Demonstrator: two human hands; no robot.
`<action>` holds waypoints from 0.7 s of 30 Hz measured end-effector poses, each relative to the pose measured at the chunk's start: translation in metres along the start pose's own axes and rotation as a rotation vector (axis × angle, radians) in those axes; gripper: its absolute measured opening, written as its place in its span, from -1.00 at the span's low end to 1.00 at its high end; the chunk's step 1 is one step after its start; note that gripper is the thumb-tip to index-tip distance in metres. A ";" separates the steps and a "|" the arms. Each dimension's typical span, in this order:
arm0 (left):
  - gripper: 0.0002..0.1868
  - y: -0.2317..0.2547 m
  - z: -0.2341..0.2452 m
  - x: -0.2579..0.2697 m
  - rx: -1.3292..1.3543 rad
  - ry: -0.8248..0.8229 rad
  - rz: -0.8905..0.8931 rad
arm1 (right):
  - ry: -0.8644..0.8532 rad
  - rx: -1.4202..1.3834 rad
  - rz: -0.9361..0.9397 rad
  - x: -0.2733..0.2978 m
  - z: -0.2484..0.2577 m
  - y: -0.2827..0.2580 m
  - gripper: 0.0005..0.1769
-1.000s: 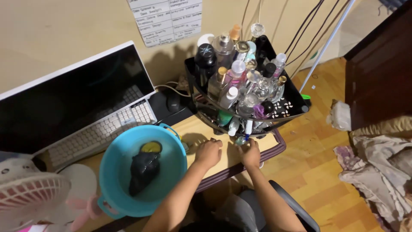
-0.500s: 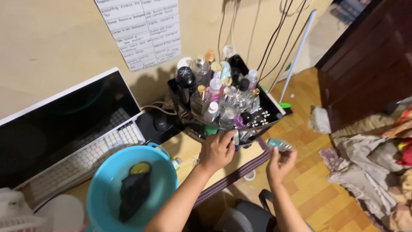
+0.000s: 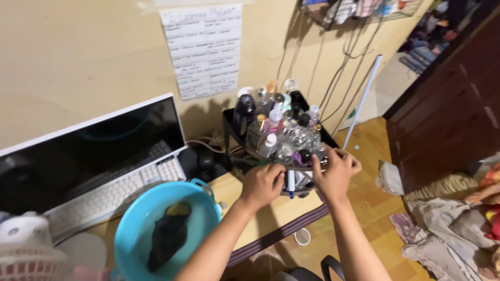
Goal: Cleaning a tiered storage shelf and arranging various bottles of personal care products on it.
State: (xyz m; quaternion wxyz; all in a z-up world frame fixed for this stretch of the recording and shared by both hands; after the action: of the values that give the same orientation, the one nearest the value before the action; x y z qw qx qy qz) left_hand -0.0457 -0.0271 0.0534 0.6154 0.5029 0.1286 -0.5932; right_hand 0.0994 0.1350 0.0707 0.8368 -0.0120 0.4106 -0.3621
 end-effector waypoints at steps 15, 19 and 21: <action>-0.62 -0.194 -0.020 0.113 -0.731 -1.011 0.611 | -0.841 -0.276 0.233 0.138 -0.152 -0.082 -0.39; -0.46 -0.223 -0.065 0.141 -0.864 -1.265 0.808 | -0.995 -0.148 0.114 0.195 -0.223 -0.049 -0.12; -0.47 -0.215 -0.072 0.138 -1.062 -1.559 0.773 | -1.033 -0.023 0.271 0.201 -0.219 -0.057 -0.21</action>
State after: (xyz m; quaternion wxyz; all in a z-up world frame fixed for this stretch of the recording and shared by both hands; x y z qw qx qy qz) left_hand -0.1621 -0.0092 -0.1841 0.8210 -0.3544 -0.2324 -0.3826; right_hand -0.0068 0.0296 -0.1928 0.9690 -0.1448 -0.0530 -0.1933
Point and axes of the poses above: each hand's wrist, its own x-axis away from the middle knuckle, its own z-axis out of the back of the hand, y = z × x, the point moved 3 cm from there along -x, towards the middle knuckle, and after that the axes turned 5 degrees about -z, right-handed, at the moved point
